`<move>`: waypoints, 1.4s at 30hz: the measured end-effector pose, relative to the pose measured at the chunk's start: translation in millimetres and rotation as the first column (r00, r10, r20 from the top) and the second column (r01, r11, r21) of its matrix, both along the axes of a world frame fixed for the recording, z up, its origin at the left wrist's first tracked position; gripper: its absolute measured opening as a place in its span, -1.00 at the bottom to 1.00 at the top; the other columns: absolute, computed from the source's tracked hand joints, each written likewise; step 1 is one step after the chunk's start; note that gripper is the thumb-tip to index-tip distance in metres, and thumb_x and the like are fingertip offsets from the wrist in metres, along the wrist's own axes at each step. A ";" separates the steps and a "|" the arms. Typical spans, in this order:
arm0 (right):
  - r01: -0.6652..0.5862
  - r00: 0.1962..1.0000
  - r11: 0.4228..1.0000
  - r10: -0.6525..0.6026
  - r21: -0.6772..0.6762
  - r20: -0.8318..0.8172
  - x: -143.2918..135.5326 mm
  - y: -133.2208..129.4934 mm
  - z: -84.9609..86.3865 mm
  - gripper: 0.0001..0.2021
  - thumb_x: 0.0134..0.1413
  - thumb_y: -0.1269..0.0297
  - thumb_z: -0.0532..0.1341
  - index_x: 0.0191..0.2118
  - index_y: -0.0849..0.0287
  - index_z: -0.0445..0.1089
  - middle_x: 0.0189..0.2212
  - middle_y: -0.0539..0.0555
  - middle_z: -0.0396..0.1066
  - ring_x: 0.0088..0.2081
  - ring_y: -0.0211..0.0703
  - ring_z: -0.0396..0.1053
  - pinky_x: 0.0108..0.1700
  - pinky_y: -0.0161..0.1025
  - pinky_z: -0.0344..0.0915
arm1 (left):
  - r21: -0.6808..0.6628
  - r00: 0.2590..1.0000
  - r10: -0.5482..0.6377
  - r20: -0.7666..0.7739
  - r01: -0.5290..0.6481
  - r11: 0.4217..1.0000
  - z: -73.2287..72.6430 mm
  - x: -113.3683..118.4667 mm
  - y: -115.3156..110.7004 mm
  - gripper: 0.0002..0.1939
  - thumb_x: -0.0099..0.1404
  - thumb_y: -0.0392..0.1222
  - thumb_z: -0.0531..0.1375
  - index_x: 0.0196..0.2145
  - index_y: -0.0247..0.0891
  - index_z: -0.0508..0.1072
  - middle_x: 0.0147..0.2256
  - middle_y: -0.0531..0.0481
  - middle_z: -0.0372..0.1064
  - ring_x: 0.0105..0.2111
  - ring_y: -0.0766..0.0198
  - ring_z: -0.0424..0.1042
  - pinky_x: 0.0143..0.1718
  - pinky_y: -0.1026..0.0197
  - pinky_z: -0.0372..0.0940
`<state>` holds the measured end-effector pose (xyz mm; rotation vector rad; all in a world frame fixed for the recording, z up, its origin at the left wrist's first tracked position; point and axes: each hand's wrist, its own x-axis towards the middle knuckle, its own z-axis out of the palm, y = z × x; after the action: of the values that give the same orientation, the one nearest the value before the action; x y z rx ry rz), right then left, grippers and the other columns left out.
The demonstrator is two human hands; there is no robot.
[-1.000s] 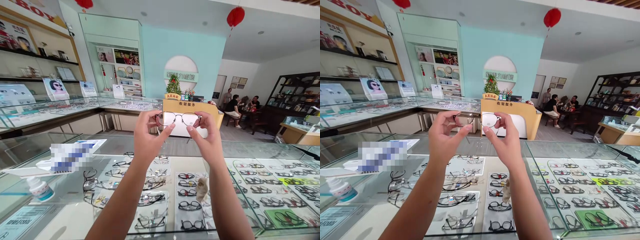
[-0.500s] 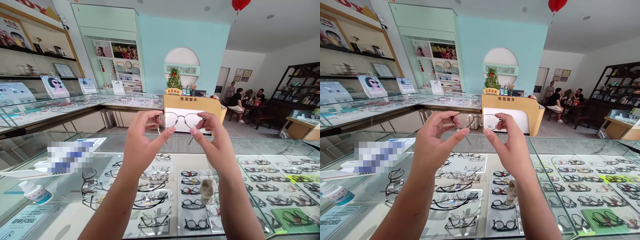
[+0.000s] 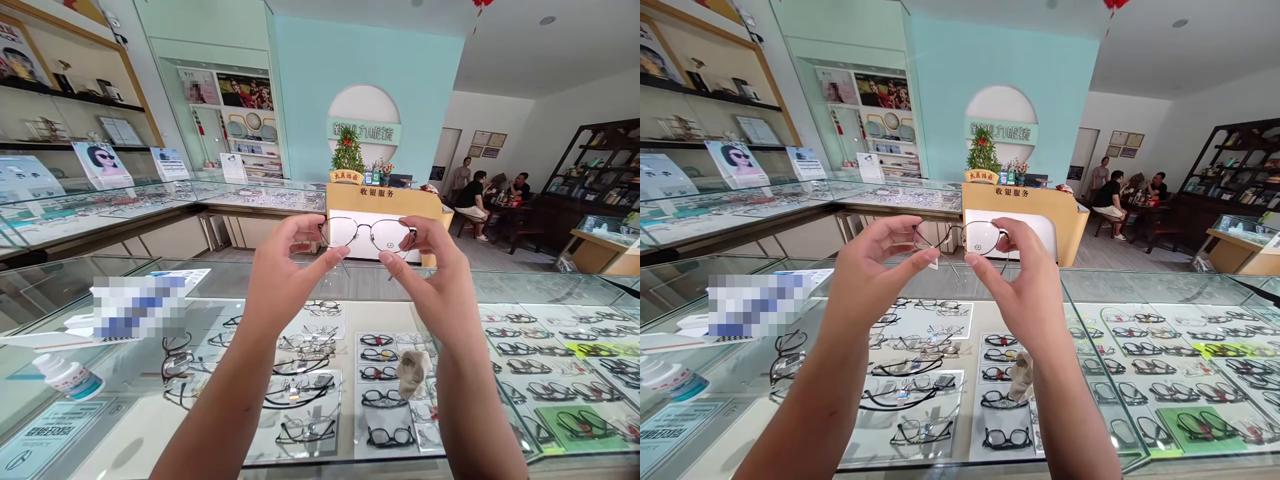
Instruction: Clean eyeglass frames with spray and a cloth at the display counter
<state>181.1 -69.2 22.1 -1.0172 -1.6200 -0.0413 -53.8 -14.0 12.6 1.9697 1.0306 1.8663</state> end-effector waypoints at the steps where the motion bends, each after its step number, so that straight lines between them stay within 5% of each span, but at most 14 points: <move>1: 0.005 1.000 1.000 -0.005 0.002 0.003 -0.4 0.3 -0.1 -0.55 0.38 -0.12 0.37 0.23 -0.08 0.44 -0.06 0.09 0.57 -0.03 0.04 0.55 0.06 0.06 0.52 | 0.005 1.000 0.002 0.013 -0.002 1.000 0.1 0.5 0.4 -0.47 0.21 0.12 0.59 0.07 -0.02 0.65 -0.06 -0.13 0.66 -0.09 0.00 0.65 -0.03 -0.12 0.61; 15: 0.050 0.998 0.998 -0.051 0.028 0.025 -3.5 -3.8 1.4 -0.55 0.39 -0.09 0.37 0.26 -0.09 0.45 0.00 0.13 0.61 0.03 0.08 0.57 0.05 0.06 0.53 | -0.031 0.998 0.021 0.066 -0.019 0.999 0.7 9.5 -0.9 -0.52 0.21 0.07 0.58 0.01 -0.09 0.63 -0.05 -0.14 0.68 -0.06 -0.04 0.68 -0.02 -0.15 0.60; 27: -0.008 1.000 0.999 0.008 -0.036 -0.001 2.6 7.3 -4.6 -0.53 0.44 0.00 0.29 0.36 -0.09 0.42 0.20 0.19 0.58 0.15 0.12 0.57 0.09 0.13 0.54 | 0.220 0.957 0.290 0.011 -0.285 0.933 -2.5 21.6 -12.3 -0.52 0.20 0.03 0.60 -0.03 -0.08 0.55 -0.08 -0.03 0.59 -0.09 0.05 0.59 -0.01 -0.05 0.52; 42: 0.019 0.999 0.997 -0.022 -0.081 -0.029 -0.1 9.3 -3.8 -0.54 0.36 -0.02 0.35 0.27 -0.03 0.45 0.10 0.17 0.61 0.08 0.10 0.57 0.08 0.13 0.51 | 0.241 0.951 0.309 -0.018 -0.296 0.924 -2.1 25.5 -15.6 -0.55 0.23 0.02 0.56 -0.04 -0.11 0.51 -0.12 0.01 0.53 -0.16 0.13 0.53 -0.06 0.02 0.47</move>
<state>180.9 -60.0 18.3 -1.0913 -1.5949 0.0251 -28.2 -29.6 10.5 2.1011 1.2426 2.1974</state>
